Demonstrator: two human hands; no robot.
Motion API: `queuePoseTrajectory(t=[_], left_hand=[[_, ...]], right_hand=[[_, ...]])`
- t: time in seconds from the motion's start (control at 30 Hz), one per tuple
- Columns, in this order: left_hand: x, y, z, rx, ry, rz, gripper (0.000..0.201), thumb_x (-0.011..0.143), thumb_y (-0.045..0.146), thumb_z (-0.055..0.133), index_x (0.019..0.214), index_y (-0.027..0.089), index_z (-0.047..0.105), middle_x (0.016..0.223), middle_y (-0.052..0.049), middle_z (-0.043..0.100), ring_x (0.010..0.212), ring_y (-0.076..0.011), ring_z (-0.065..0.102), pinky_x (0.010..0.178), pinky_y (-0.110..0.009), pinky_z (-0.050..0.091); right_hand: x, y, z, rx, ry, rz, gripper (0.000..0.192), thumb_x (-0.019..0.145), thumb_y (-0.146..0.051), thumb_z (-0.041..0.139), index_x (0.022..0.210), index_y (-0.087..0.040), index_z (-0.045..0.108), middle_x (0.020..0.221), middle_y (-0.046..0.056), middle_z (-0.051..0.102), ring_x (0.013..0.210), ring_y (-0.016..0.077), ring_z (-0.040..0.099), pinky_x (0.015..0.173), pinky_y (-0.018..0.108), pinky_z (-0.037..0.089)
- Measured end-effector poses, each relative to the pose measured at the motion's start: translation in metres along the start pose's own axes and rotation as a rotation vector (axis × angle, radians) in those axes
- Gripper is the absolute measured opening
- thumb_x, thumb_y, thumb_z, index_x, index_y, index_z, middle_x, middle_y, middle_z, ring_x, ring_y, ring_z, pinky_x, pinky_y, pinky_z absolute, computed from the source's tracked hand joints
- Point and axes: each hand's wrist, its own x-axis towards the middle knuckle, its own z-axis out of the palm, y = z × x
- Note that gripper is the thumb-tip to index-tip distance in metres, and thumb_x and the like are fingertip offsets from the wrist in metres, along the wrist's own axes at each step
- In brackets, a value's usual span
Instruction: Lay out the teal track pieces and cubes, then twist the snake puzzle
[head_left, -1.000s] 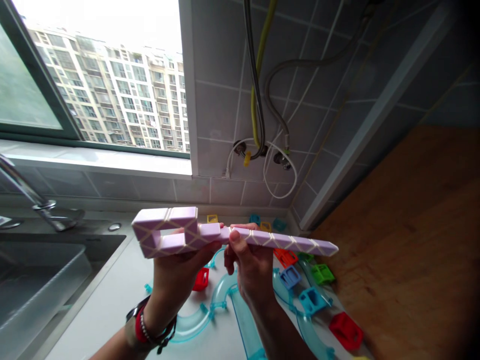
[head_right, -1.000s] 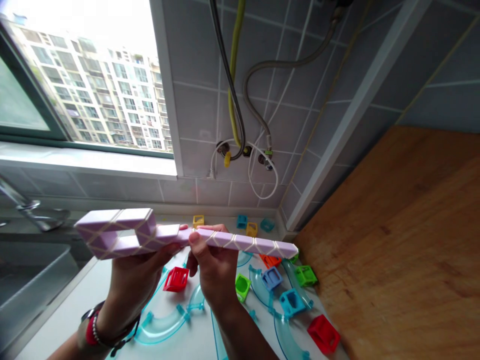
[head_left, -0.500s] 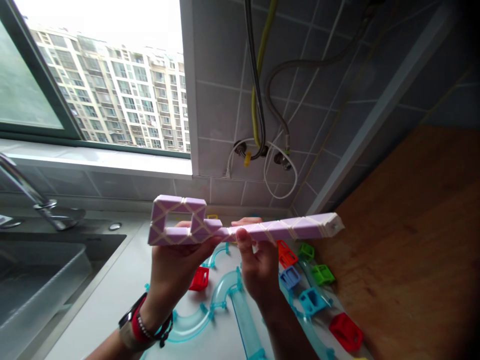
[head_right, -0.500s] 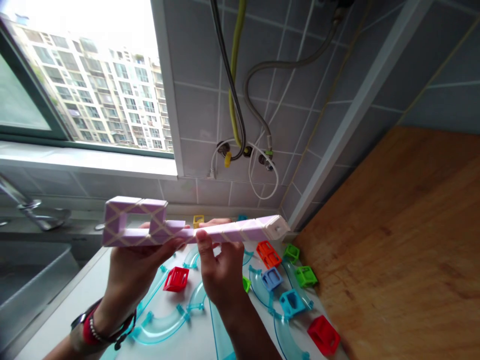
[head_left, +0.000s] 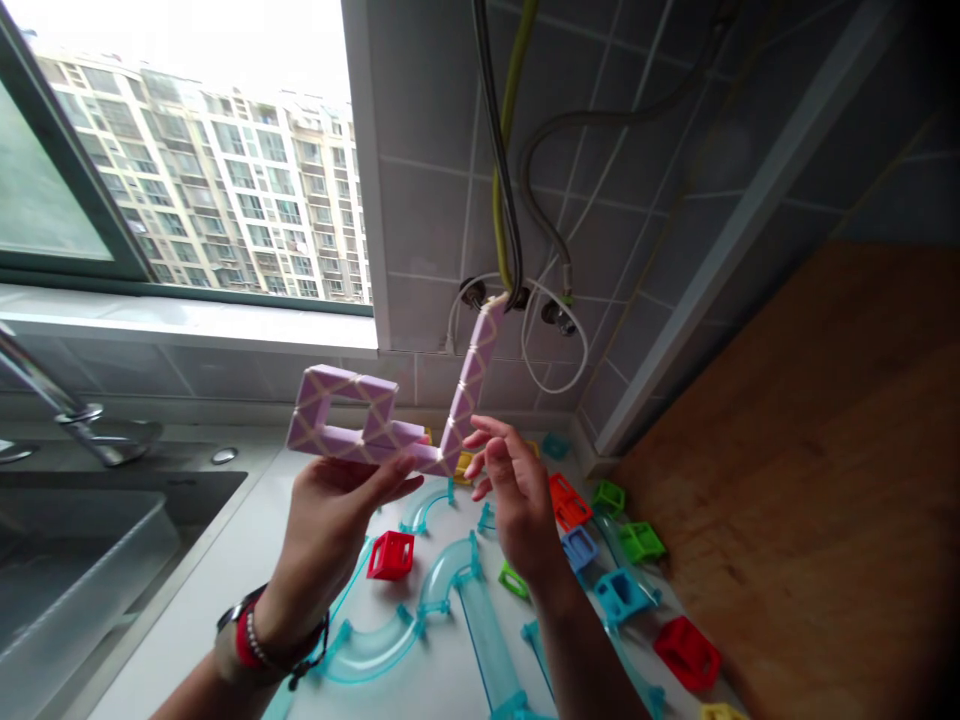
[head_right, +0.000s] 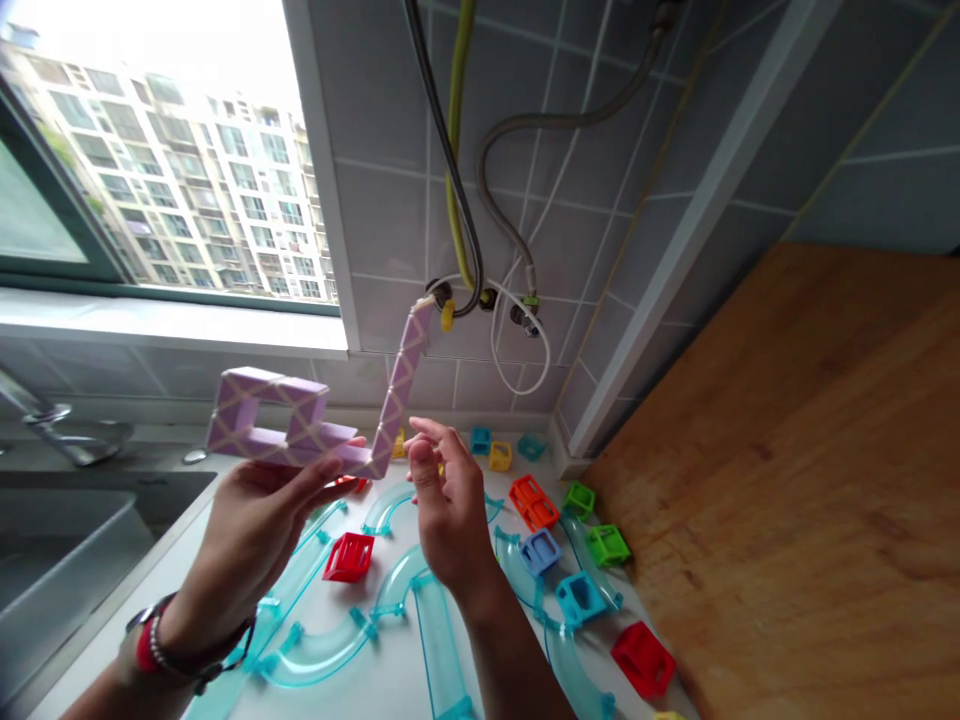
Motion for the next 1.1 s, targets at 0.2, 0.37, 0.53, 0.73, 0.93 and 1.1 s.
queuePoseTrajectory(t=[0.2,0.37,0.53,0.73,0.93,1.1], left_hand=[[0.011,0.011,-0.006,-0.124,-0.235,-0.144,0.033,0.086,0.034,0.084,0.113,0.016,0.079,0.115,-0.015,0.082,0.095,-0.0271,0.081,0.076,-0.030,0.068],[0.007,0.003,-0.002,-0.101,-0.358,-0.125,0.041,0.085,0.029,0.086,0.122,0.020,0.071,0.115,-0.012,0.082,0.098,-0.0277,0.081,0.083,-0.036,0.068],[0.006,0.001,-0.003,-0.032,-0.443,-0.181,0.046,0.084,0.027,0.087,0.125,0.020,0.069,0.113,-0.010,0.083,0.098,-0.0261,0.081,0.085,-0.033,0.067],[0.005,0.009,-0.007,0.021,-0.477,-0.229,0.039,0.092,0.035,0.079,0.126,0.020,0.070,0.119,-0.012,0.081,0.107,-0.0291,0.078,0.079,-0.034,0.069],[0.004,-0.002,-0.002,0.030,-0.426,-0.108,0.035,0.088,0.030,0.083,0.120,0.019,0.074,0.114,-0.010,0.083,0.103,-0.0270,0.080,0.086,-0.033,0.067],[-0.002,-0.009,0.003,0.050,-0.373,0.033,0.039,0.086,0.024,0.084,0.124,0.021,0.074,0.118,-0.008,0.082,0.108,-0.0271,0.078,0.096,-0.036,0.065]], right_hand=[[0.007,0.001,-0.001,0.441,-0.063,0.252,0.044,0.085,-0.047,0.083,0.118,-0.021,0.073,0.084,-0.001,0.066,0.062,0.0093,0.056,0.042,0.015,0.040],[0.005,0.005,0.003,0.455,-0.087,0.232,0.032,0.084,-0.037,0.086,0.109,-0.022,0.074,0.087,0.000,0.074,0.071,0.0120,0.068,0.057,0.019,0.060],[0.003,0.010,0.007,0.446,-0.113,0.156,0.027,0.086,-0.034,0.085,0.106,-0.024,0.071,0.082,-0.002,0.074,0.065,0.0113,0.067,0.053,0.018,0.056],[0.007,-0.001,0.003,0.356,-0.175,0.075,0.027,0.083,-0.036,0.086,0.100,-0.021,0.070,0.088,0.002,0.076,0.060,0.0103,0.058,0.051,0.021,0.048],[0.004,0.006,0.010,0.211,-0.061,0.045,0.027,0.077,-0.039,0.090,0.088,-0.020,0.073,0.077,0.001,0.073,0.062,0.0139,0.063,0.051,0.023,0.048],[-0.002,0.014,0.015,-0.076,0.094,-0.034,0.025,0.075,-0.035,0.092,0.087,-0.020,0.076,0.082,0.004,0.076,0.072,0.0189,0.071,0.060,0.027,0.055]])
